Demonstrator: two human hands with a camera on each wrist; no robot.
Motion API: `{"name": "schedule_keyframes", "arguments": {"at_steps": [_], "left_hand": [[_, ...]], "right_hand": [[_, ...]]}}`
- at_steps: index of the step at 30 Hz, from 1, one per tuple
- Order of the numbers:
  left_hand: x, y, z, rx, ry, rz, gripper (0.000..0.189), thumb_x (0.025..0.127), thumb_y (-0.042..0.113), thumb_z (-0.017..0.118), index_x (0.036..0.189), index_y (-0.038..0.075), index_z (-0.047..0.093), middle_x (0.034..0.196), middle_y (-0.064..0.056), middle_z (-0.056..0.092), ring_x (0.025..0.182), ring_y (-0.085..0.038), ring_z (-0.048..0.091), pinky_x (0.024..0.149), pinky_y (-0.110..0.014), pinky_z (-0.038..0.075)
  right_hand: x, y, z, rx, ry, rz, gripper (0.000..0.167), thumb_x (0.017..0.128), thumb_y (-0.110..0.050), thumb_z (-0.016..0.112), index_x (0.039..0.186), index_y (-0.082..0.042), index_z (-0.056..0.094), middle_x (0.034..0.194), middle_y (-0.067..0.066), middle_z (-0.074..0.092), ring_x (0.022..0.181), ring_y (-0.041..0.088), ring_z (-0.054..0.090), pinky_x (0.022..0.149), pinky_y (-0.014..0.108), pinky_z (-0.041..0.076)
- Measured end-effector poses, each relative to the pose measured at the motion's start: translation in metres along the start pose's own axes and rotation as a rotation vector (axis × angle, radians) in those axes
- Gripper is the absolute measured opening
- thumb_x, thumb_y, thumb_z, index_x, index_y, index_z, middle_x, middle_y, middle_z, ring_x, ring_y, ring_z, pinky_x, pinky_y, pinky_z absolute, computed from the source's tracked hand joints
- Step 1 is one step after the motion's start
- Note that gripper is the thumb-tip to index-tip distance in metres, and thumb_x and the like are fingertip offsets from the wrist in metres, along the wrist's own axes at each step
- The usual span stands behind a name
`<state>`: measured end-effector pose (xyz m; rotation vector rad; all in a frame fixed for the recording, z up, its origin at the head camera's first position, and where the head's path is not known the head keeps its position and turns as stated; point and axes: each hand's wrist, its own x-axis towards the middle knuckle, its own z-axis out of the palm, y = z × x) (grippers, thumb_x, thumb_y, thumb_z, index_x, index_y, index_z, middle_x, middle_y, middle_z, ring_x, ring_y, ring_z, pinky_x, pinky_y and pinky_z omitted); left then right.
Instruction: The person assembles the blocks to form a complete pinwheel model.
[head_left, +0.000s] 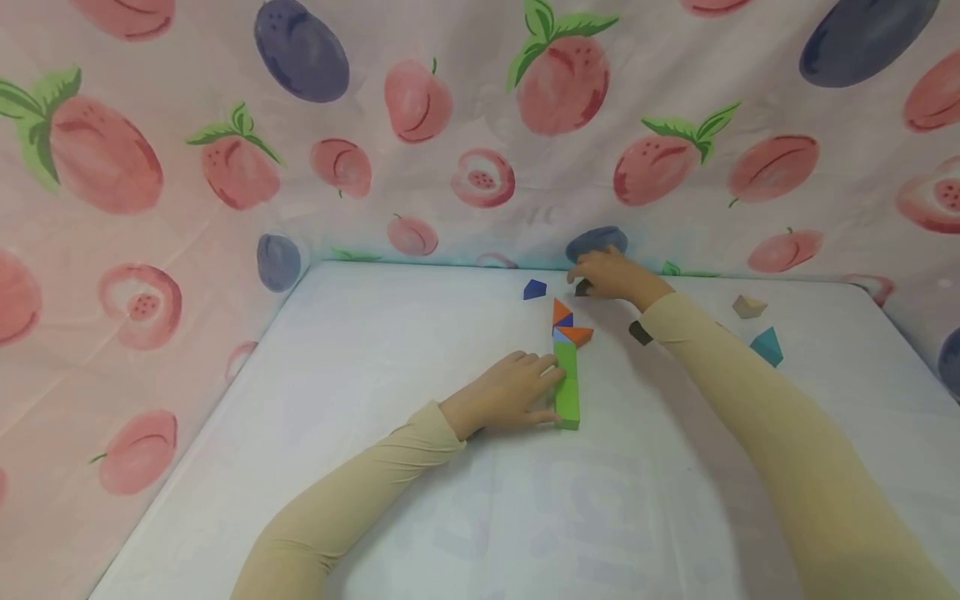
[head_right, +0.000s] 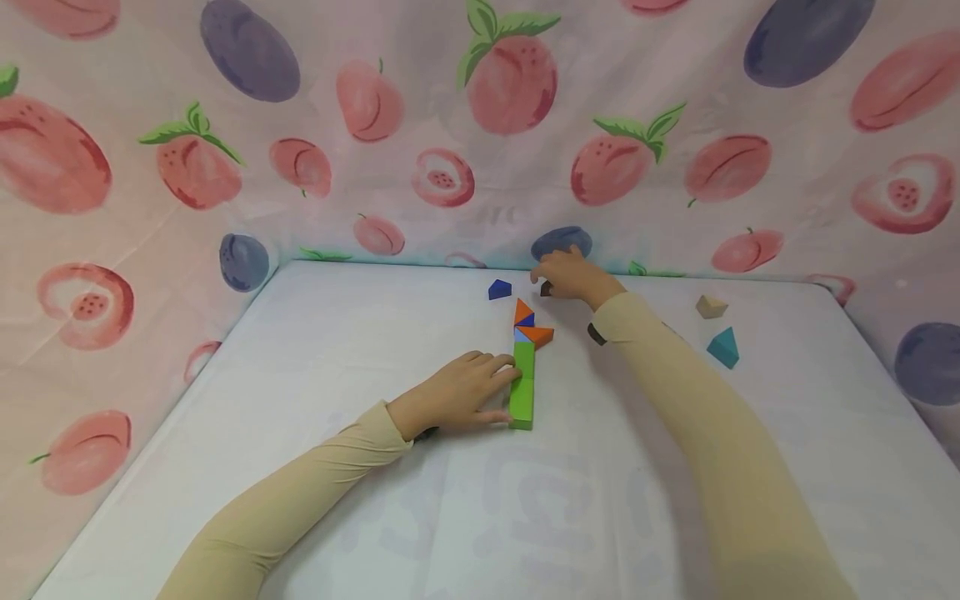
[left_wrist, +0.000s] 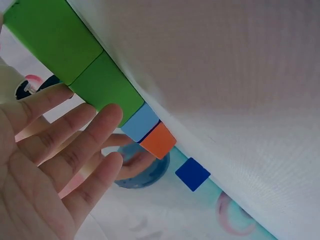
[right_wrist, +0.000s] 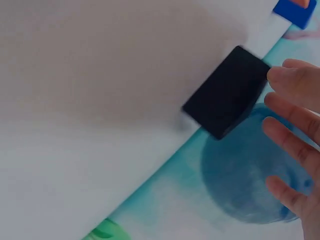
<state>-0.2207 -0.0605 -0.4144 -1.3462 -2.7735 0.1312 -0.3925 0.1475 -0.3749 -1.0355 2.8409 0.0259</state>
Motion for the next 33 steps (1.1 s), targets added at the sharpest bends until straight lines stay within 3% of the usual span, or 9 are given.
{"name": "schedule_keyframes", "arguments": {"at_steps": [10,19,33], "left_hand": [[0.001,0.0,0.001,-0.005,-0.009,-0.007,0.065,0.089,0.061,0.048,0.134,0.014,0.045,0.13,-0.003,0.05,0.112,-0.015,0.054,0.1,-0.031,0.042],[0.001,0.0,0.0,-0.004,-0.003,-0.004,0.065,0.088,0.061,0.048,0.134,0.014,0.046,0.13,-0.003,0.051,0.113,-0.015,0.054,0.1,-0.031,0.042],[-0.001,-0.001,0.0,-0.008,0.01,0.002,0.063,0.088,0.06,0.048,0.131,0.014,0.046,0.129,-0.003,0.051,0.11,-0.015,0.054,0.098,-0.031,0.042]], "right_hand": [[-0.003,0.02,0.011,-0.067,0.05,0.052,0.036,0.08,-0.001,0.068,0.115,-0.009,0.065,0.119,0.018,0.062,0.115,0.039,0.054,0.102,0.069,0.027],[-0.003,0.013,0.015,-0.069,0.089,0.038,0.033,0.08,-0.003,0.069,0.112,-0.009,0.066,0.111,0.015,0.066,0.107,0.037,0.058,0.1,0.066,0.031],[0.009,0.013,0.017,-0.053,0.111,0.047,0.03,0.081,-0.004,0.069,0.111,-0.009,0.067,0.112,0.016,0.067,0.106,0.04,0.057,0.098,0.068,0.03]]}}
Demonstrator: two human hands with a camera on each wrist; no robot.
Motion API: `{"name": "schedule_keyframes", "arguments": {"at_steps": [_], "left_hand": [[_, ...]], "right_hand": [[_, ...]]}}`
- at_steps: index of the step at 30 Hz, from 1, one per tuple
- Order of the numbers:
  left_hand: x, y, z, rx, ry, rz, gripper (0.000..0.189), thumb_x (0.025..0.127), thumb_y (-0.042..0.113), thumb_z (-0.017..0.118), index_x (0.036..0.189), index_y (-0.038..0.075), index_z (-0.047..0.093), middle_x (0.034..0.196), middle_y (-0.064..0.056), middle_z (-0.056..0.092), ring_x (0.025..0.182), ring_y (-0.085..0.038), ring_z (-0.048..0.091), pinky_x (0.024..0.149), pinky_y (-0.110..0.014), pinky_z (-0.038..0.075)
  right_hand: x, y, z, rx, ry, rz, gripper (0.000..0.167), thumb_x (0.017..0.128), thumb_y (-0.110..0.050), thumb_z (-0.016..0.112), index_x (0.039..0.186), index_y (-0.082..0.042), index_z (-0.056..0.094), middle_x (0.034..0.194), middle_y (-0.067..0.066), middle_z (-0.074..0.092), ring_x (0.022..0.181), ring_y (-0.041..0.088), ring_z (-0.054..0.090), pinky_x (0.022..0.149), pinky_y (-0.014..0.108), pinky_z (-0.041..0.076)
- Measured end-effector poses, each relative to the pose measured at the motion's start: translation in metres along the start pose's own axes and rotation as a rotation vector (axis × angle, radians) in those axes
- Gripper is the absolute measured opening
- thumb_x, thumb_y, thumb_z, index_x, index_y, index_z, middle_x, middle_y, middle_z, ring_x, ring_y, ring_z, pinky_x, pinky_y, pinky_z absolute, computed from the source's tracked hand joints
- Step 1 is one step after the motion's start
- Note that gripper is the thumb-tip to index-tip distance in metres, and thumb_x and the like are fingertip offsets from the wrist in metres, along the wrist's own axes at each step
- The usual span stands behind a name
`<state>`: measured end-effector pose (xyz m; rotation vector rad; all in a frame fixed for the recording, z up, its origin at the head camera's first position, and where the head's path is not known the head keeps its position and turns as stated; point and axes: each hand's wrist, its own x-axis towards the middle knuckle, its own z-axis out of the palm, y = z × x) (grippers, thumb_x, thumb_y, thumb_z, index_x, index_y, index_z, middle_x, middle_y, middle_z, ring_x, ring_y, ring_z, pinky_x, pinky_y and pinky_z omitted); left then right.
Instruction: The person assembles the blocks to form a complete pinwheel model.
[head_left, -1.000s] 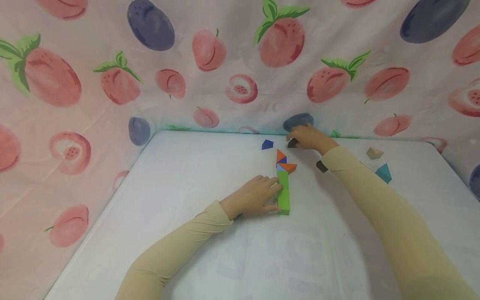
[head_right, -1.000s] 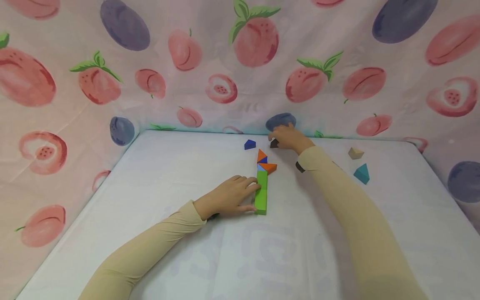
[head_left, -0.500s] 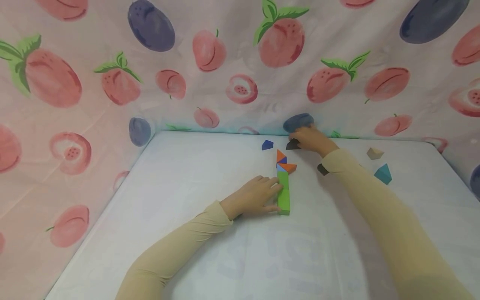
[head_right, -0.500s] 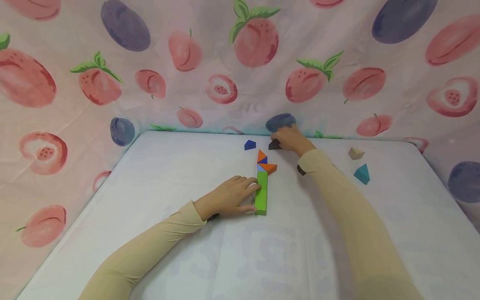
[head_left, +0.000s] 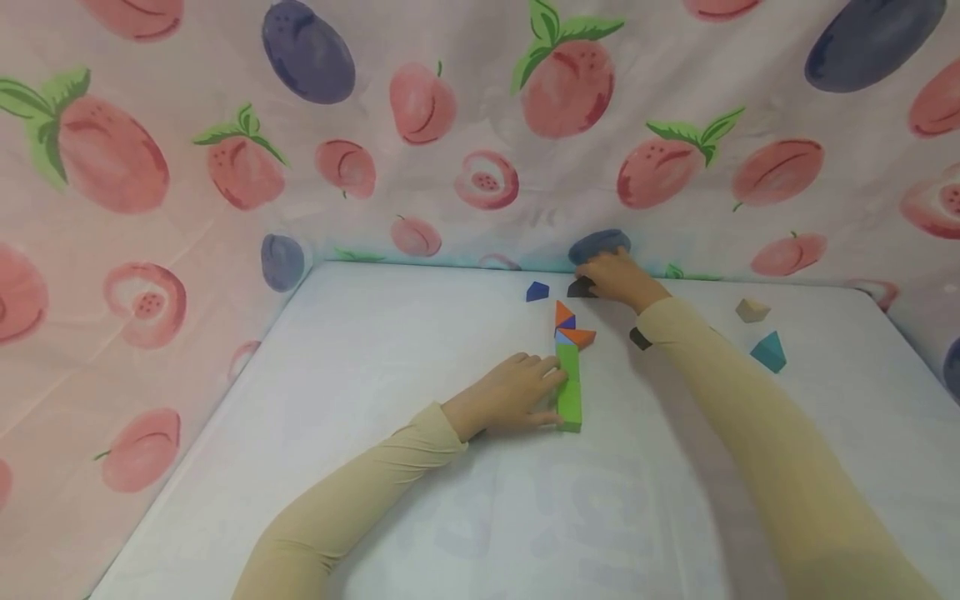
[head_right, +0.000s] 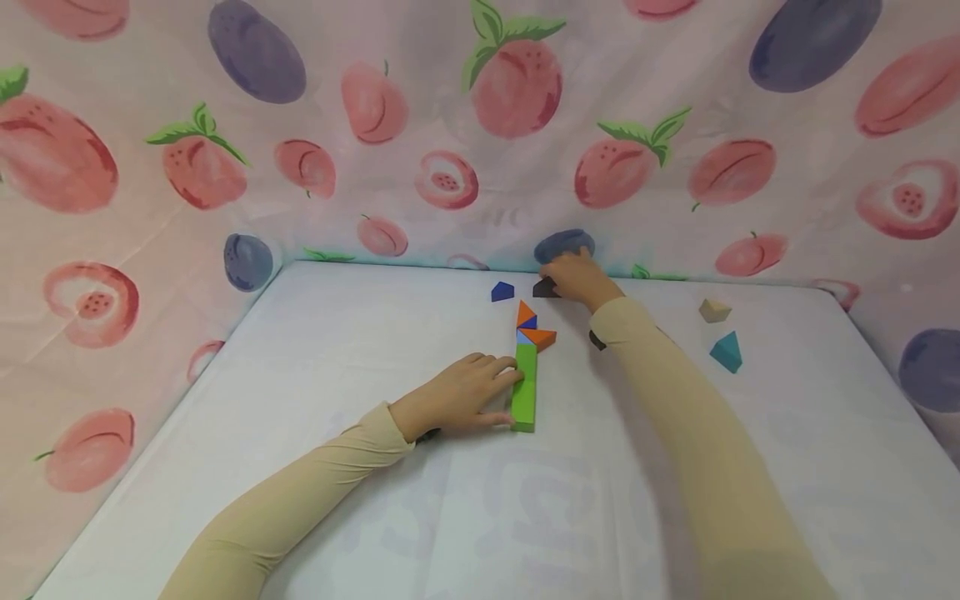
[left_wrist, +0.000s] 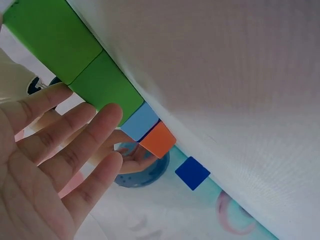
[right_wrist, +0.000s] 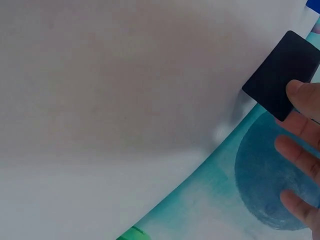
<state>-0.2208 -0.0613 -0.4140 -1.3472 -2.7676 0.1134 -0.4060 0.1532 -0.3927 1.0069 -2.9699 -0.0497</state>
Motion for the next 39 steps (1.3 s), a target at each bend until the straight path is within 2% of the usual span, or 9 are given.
{"name": "schedule_keyframes", "arguments": {"at_steps": [5,10,14,21,27,39], "left_hand": [[0.0,0.0,0.001,-0.005,-0.004,0.0,0.063,0.089,0.061,0.048,0.132,0.014,0.046,0.13,-0.003,0.05,0.113,-0.016,0.054,0.099,-0.031,0.042],[0.0,0.0,0.002,0.002,0.001,0.003,0.063,0.089,0.061,0.047,0.131,0.014,0.046,0.13,-0.003,0.051,0.113,-0.016,0.054,0.099,-0.032,0.042],[0.0,0.0,0.002,0.012,0.002,0.004,0.063,0.088,0.061,0.047,0.131,0.014,0.047,0.128,-0.002,0.051,0.111,-0.016,0.054,0.099,-0.032,0.043],[0.0,0.0,0.002,0.018,0.007,0.008,0.063,0.089,0.062,0.046,0.13,0.014,0.046,0.129,-0.003,0.051,0.111,-0.016,0.055,0.098,-0.032,0.043],[0.0,0.0,0.002,0.012,0.009,0.011,0.063,0.088,0.061,0.048,0.13,0.014,0.046,0.131,-0.004,0.05,0.112,-0.017,0.055,0.099,-0.033,0.043],[0.0,0.0,0.003,0.002,0.02,0.009,0.062,0.088,0.06,0.05,0.129,0.014,0.048,0.128,-0.003,0.052,0.113,-0.015,0.054,0.099,-0.032,0.042]], "right_hand": [[0.001,-0.005,-0.008,-0.041,-0.025,-0.003,0.03,0.082,-0.006,0.069,0.112,-0.007,0.066,0.115,0.017,0.065,0.109,0.039,0.057,0.098,0.067,0.032],[0.006,-0.013,-0.019,-0.09,-0.023,-0.099,0.033,0.083,-0.011,0.069,0.116,-0.008,0.064,0.116,0.015,0.064,0.114,0.036,0.054,0.101,0.062,0.034],[0.012,-0.026,-0.026,-0.059,-0.08,-0.148,0.038,0.086,-0.007,0.064,0.123,-0.013,0.061,0.123,0.012,0.062,0.121,0.035,0.05,0.106,0.062,0.028],[0.022,-0.045,-0.023,-0.035,-0.202,-0.137,0.05,0.088,0.0,0.056,0.133,-0.022,0.053,0.132,0.009,0.057,0.13,0.034,0.043,0.111,0.061,0.019],[0.024,-0.052,-0.018,-0.021,-0.203,-0.135,0.05,0.088,0.002,0.056,0.131,-0.024,0.055,0.13,0.007,0.059,0.131,0.033,0.043,0.112,0.061,0.015],[0.025,-0.061,-0.015,-0.085,-0.167,-0.266,0.033,0.087,-0.012,0.065,0.12,-0.016,0.063,0.115,0.007,0.067,0.116,0.032,0.054,0.105,0.059,0.03]]}}
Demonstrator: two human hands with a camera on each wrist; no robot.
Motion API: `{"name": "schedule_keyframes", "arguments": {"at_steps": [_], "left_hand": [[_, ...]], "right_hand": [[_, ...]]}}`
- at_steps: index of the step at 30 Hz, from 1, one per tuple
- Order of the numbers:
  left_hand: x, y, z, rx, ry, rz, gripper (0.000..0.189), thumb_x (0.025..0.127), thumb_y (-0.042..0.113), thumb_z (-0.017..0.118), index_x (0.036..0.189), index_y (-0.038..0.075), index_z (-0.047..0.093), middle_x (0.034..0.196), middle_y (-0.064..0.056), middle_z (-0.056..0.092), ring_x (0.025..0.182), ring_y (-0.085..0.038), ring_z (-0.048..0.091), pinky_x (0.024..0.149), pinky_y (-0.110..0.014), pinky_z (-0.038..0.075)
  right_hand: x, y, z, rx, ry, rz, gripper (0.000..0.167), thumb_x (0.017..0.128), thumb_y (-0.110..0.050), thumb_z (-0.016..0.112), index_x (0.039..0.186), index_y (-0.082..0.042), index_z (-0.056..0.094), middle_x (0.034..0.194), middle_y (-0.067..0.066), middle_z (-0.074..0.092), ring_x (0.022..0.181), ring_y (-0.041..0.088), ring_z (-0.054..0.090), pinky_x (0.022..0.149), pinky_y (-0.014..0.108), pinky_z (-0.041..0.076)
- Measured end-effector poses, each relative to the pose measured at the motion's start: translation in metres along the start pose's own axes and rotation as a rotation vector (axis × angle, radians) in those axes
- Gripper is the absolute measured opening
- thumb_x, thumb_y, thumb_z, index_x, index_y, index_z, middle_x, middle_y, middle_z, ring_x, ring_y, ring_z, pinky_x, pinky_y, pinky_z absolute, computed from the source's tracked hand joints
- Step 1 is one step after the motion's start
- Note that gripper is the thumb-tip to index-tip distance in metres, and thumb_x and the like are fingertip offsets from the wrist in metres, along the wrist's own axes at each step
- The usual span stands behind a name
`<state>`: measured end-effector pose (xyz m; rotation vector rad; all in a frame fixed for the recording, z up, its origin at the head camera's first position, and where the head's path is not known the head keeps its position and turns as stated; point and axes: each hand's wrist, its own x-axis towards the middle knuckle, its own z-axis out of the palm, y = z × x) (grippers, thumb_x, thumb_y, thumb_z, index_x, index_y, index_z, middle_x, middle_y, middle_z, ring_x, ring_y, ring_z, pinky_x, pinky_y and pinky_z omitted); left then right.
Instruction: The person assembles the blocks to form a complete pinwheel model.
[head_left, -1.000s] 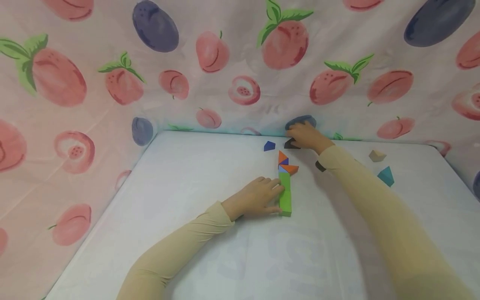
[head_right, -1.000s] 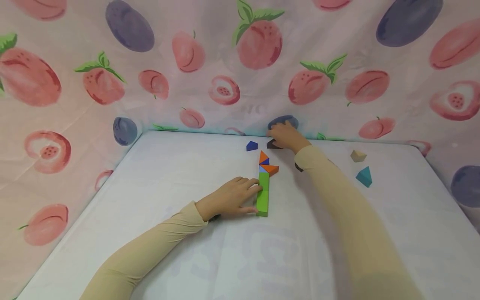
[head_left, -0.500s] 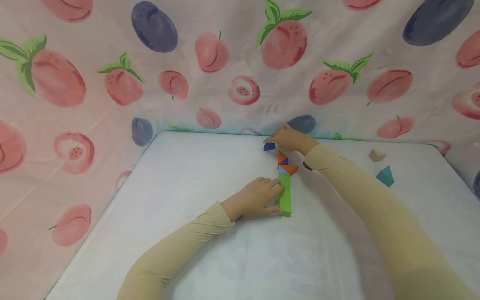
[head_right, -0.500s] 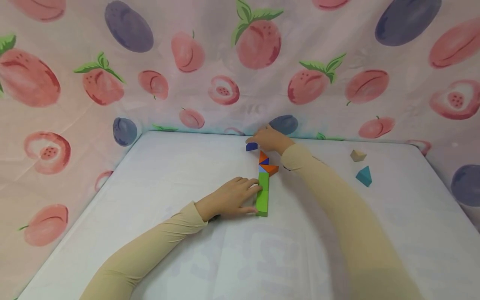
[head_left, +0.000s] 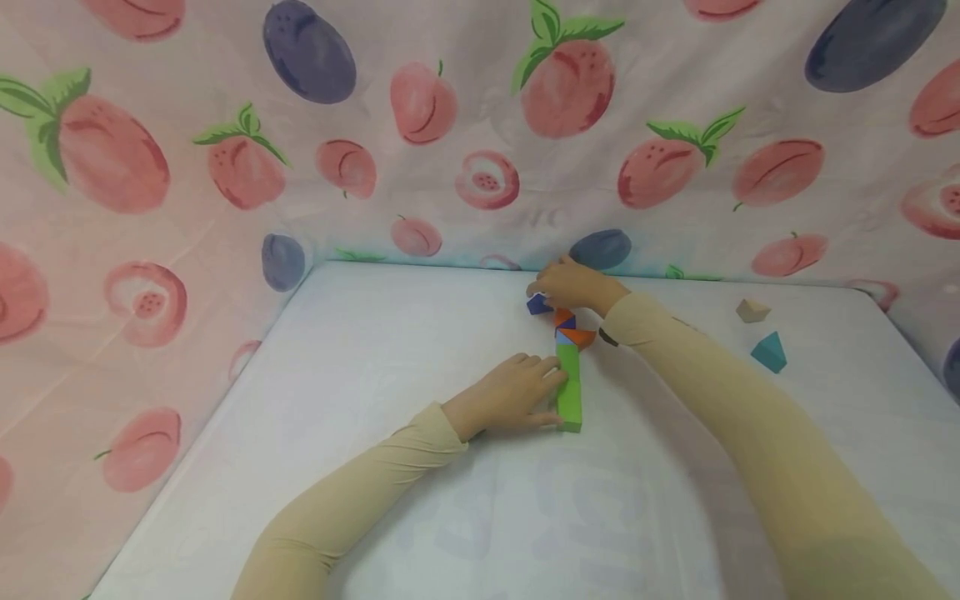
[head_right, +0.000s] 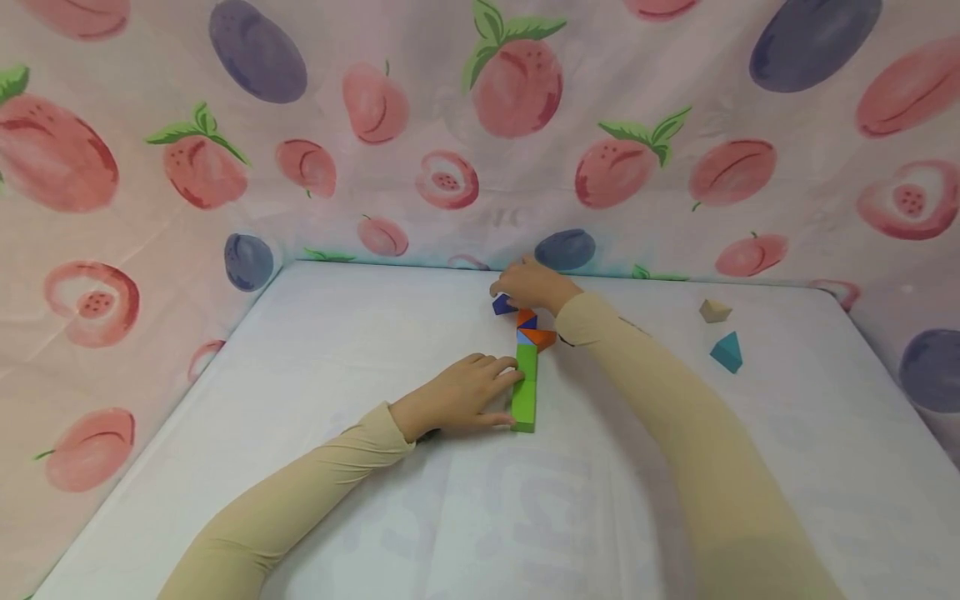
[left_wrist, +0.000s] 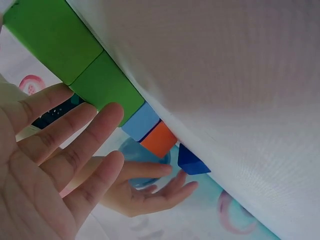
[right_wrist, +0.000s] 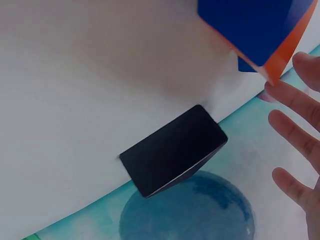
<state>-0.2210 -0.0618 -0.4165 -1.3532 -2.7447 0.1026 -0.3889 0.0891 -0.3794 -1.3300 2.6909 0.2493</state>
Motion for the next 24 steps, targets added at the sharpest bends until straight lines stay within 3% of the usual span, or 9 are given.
{"name": "schedule_keyframes", "arguments": {"at_steps": [8,14,24], "left_hand": [[-0.0006,-0.0006,0.001,0.009,-0.003,-0.001,0.063,0.089,0.06,0.049,0.131,0.014,0.047,0.129,-0.003,0.051,0.114,-0.015,0.054,0.099,-0.032,0.042],[-0.0001,0.0002,0.0,0.011,-0.009,0.0,0.063,0.089,0.06,0.048,0.131,0.014,0.047,0.13,-0.004,0.051,0.113,-0.016,0.054,0.099,-0.033,0.042],[-0.0005,0.0004,-0.0009,0.03,-0.013,-0.001,0.065,0.089,0.061,0.048,0.132,0.013,0.046,0.131,-0.004,0.05,0.115,-0.017,0.053,0.1,-0.033,0.042]], "right_hand": [[0.0089,-0.0027,0.0038,-0.108,-0.002,-0.026,0.026,0.086,-0.018,0.067,0.111,-0.014,0.067,0.101,0.006,0.068,0.1,0.028,0.059,0.096,0.052,0.04],[0.0084,-0.0053,0.0042,-0.115,0.003,-0.01,0.025,0.084,-0.017,0.069,0.108,-0.01,0.067,0.101,0.007,0.067,0.099,0.028,0.059,0.094,0.05,0.041],[0.0081,-0.0078,0.0095,-0.174,0.104,-0.075,0.03,0.076,-0.024,0.077,0.1,-0.01,0.066,0.098,0.006,0.065,0.096,0.026,0.058,0.087,0.043,0.042]]}}
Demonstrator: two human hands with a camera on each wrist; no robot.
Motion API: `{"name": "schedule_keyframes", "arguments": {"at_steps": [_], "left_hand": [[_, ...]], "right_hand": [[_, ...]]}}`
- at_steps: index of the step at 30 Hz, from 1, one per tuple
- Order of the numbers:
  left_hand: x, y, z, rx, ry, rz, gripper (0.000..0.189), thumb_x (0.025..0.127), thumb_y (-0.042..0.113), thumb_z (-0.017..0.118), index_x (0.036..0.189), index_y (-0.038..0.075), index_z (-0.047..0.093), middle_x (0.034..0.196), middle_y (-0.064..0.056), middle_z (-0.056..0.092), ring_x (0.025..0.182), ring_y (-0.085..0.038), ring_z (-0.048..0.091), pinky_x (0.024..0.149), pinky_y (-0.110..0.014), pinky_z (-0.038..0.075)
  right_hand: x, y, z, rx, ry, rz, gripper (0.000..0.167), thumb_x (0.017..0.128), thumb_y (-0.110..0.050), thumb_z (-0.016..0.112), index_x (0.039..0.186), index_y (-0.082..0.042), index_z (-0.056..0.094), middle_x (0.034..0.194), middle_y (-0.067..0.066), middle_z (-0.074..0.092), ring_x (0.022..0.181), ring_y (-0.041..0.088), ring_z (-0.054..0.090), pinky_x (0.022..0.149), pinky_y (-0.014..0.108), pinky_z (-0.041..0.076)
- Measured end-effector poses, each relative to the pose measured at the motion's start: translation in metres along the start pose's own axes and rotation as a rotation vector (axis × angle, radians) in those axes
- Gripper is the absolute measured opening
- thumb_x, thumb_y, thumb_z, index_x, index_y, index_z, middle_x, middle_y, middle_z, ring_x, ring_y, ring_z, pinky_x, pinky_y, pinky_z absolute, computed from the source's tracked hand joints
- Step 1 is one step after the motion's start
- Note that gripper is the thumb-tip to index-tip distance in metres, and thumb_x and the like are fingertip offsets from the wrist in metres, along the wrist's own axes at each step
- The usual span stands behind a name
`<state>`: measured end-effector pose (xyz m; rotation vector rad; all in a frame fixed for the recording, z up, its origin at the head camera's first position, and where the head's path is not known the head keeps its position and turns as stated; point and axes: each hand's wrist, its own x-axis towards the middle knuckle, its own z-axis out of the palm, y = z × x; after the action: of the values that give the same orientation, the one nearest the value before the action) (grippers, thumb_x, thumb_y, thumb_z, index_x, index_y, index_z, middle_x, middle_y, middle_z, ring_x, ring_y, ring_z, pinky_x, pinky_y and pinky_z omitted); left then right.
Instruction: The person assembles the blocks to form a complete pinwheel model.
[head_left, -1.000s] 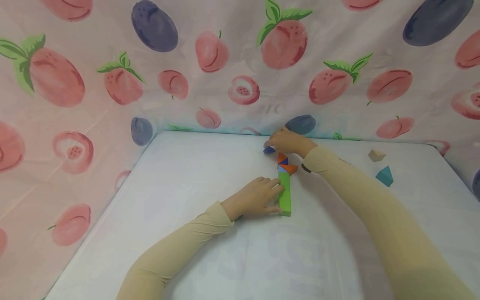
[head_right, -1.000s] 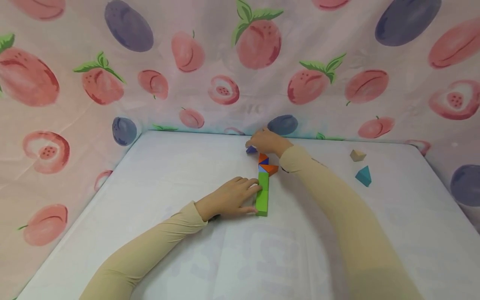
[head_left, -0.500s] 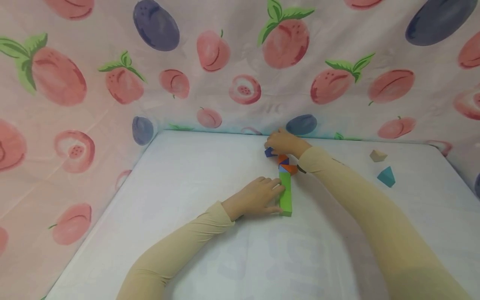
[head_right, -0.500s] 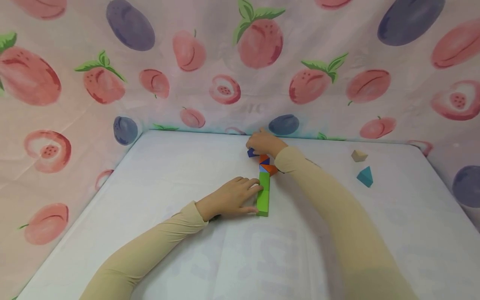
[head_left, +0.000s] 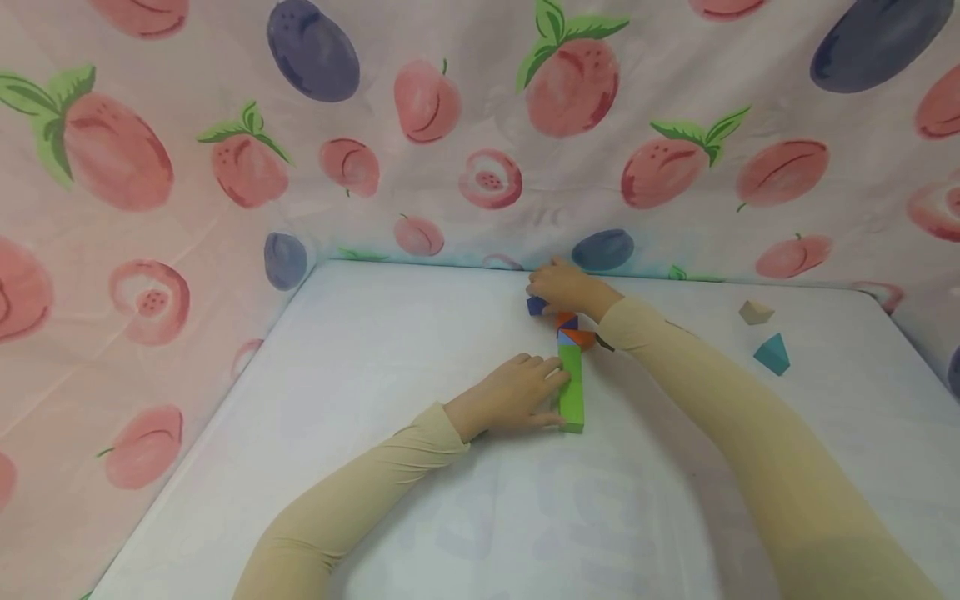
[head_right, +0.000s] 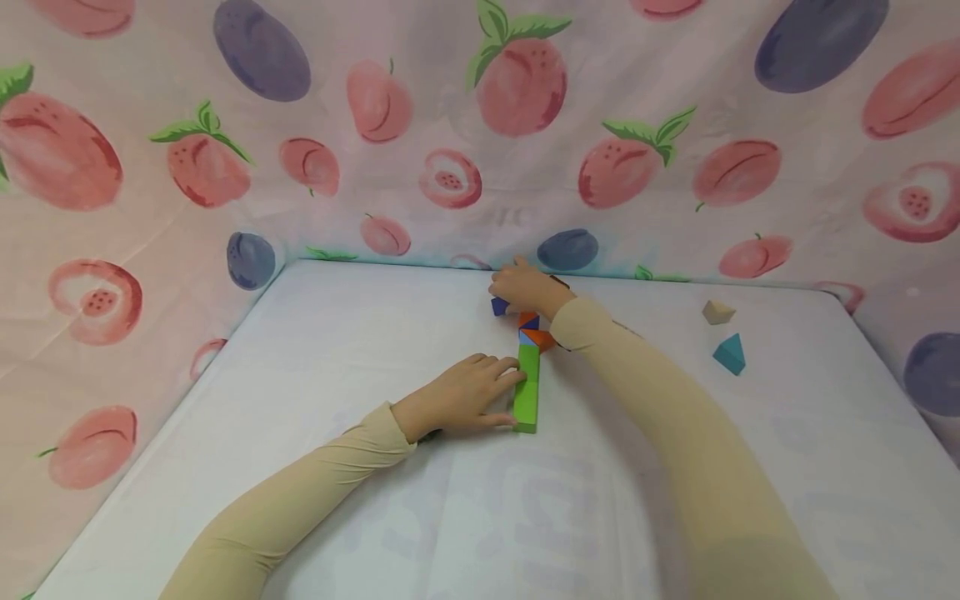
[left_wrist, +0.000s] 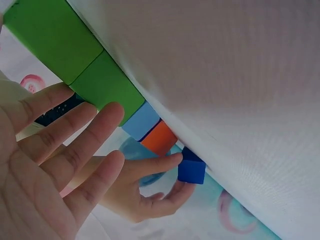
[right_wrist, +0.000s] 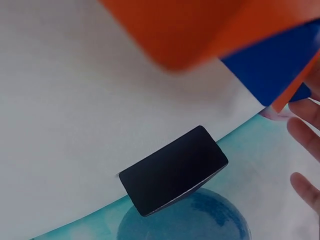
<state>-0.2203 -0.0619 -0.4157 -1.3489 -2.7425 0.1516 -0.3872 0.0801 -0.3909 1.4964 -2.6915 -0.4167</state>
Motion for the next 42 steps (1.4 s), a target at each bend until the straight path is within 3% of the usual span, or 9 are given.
{"name": "schedule_keyframes", "arguments": {"at_steps": [6,16,21,25,33,42], "left_hand": [[-0.001,-0.001,0.003,0.007,0.022,0.004,0.064,0.088,0.061,0.048,0.131,0.013,0.048,0.13,-0.003,0.051,0.113,-0.016,0.054,0.098,-0.032,0.043],[0.0,-0.002,0.001,0.005,0.03,0.009,0.064,0.087,0.062,0.049,0.129,0.014,0.049,0.128,-0.003,0.052,0.111,-0.016,0.055,0.096,-0.032,0.044],[0.0,-0.002,0.001,0.001,0.026,0.007,0.063,0.088,0.061,0.049,0.129,0.014,0.049,0.127,-0.003,0.052,0.109,-0.016,0.055,0.095,-0.032,0.044],[0.0,-0.002,0.002,0.008,0.024,0.005,0.063,0.088,0.062,0.048,0.129,0.014,0.048,0.128,-0.003,0.051,0.109,-0.016,0.055,0.095,-0.032,0.043],[0.0,0.0,0.001,0.003,0.012,0.001,0.064,0.088,0.062,0.047,0.13,0.014,0.048,0.131,-0.004,0.051,0.112,-0.017,0.054,0.097,-0.032,0.043],[0.0,0.0,-0.002,-0.011,-0.003,-0.006,0.063,0.088,0.062,0.048,0.129,0.014,0.048,0.13,-0.003,0.051,0.111,-0.015,0.054,0.098,-0.032,0.043]], "right_hand": [[0.004,-0.002,0.002,-0.067,0.006,-0.049,0.039,0.075,-0.028,0.078,0.106,-0.011,0.061,0.105,0.007,0.066,0.098,0.027,0.059,0.088,0.043,0.041],[0.004,-0.014,-0.008,-0.048,-0.011,-0.089,0.04,0.077,-0.025,0.076,0.112,-0.012,0.06,0.114,0.009,0.065,0.109,0.027,0.057,0.095,0.048,0.042],[0.003,-0.015,-0.01,0.043,-0.042,-0.058,0.025,0.081,-0.009,0.07,0.106,-0.014,0.067,0.103,0.005,0.067,0.101,0.025,0.058,0.095,0.048,0.041],[0.0,-0.012,-0.01,0.131,-0.046,-0.023,0.028,0.084,0.005,0.06,0.102,-0.013,0.071,0.096,0.005,0.067,0.097,0.024,0.058,0.095,0.049,0.04],[-0.012,-0.009,-0.009,0.198,0.0,-0.018,0.021,0.08,-0.005,0.07,0.099,-0.012,0.072,0.096,0.007,0.066,0.098,0.027,0.058,0.093,0.051,0.038],[-0.018,-0.01,-0.009,0.245,0.026,0.007,0.021,0.08,-0.007,0.071,0.101,-0.012,0.073,0.102,0.008,0.066,0.104,0.028,0.056,0.094,0.05,0.037]]}}
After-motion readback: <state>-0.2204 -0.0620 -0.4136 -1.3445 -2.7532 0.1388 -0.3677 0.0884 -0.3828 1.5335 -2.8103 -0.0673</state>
